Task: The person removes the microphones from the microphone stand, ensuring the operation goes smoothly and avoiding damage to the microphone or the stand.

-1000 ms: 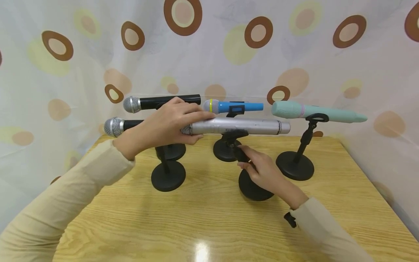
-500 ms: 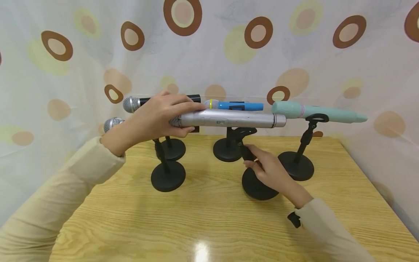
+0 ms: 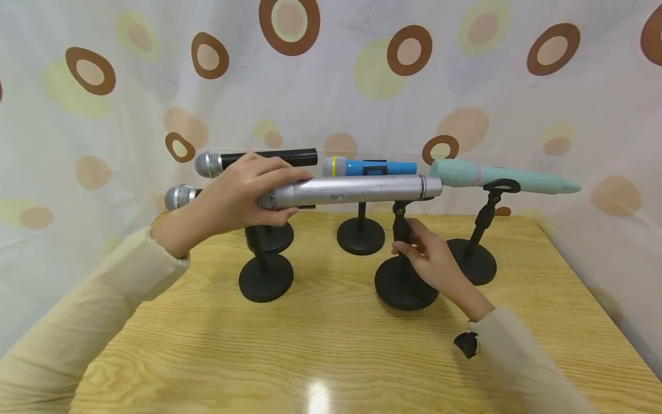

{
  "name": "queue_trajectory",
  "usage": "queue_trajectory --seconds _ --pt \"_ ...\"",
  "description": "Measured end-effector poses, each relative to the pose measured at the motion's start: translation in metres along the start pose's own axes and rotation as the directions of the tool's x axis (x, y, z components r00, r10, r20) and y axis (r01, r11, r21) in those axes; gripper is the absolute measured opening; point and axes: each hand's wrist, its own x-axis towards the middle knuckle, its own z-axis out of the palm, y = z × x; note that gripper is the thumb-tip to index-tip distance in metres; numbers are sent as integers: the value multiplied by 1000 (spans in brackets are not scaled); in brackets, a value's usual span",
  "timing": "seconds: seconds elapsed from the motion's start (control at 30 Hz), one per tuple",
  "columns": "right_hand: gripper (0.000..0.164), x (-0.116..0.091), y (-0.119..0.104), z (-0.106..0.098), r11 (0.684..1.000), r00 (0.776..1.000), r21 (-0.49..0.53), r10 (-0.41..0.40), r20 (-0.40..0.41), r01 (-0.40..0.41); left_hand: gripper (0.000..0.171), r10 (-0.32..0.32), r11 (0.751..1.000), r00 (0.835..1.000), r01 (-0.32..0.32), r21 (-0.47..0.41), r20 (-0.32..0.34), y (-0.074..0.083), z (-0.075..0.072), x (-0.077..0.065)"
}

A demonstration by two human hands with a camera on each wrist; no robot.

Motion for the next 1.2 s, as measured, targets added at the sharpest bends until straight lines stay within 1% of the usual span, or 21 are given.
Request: queue_trajectory --seconds 0.07,0.1,0.23,0.3,0.33,0.4,0.5,0.57,0.63,0.7,0.8,0.87,0.93,1.07,1.2 --pt "26 1 1 -1 999 1000 37 6 -6 -5 45 11 1000 1000 -11 -4 -4 2 2 -4" --pt "29 1 2 -1 998 1000 59 10 -8 -10 45 14 1000 1000 -14 -9 -6 3 4 -6" --pt "30 3 4 -1 993 999 116 35 -8 -34 45 30 999 999 -31 -28 -12 7 10 -16" --pt "31 3 7 -1 983 998 173 61 7 -61 45 41 998 999 -41 -37 -7 9 14 -22" --pt "27 3 8 -1 975 997 209 73 15 -74 45 46 998 999 -46 -42 -5 10 16 -25" --pt "26 4 10 -1 962 995 254 96 26 -100 45 53 997 999 -53 -52 0 12 19 -30" --pt "27 4 11 -1 963 991 234 130 21 -131 47 61 996 998 -61 -66 0 14 25 -38" --pt "28 5 14 -1 978 993 169 119 11 -119 47 67 995 998 -67 -69 -3 16 29 -43" --pt "30 7 16 -1 981 995 165 100 18 -102 47 72 995 997 -72 -73 -5 17 33 -48" --pt "30 8 18 0 967 996 239 80 44 -88 46 75 994 997 -75 -78 -2 19 37 -53" --pt "29 10 20 0 918 992 380 82 99 -113 46 76 993 997 -75 -89 9 21 44 -60" --pt "29 11 21 0 893 988 428 91 123 -135 47 79 993 997 -77 -94 20 22 48 -66" --pt "29 12 22 2 888 987 435 99 130 -147 48 84 992 996 -81 -95 35 24 53 -71" --pt "29 14 22 5 890 986 431 107 126 -152 46 92 992 993 -85 -92 68 26 66 -83" --pt "30 16 23 8 877 984 452 112 137 -163 45 90 992 991 -81 -101 94 29 79 -94"
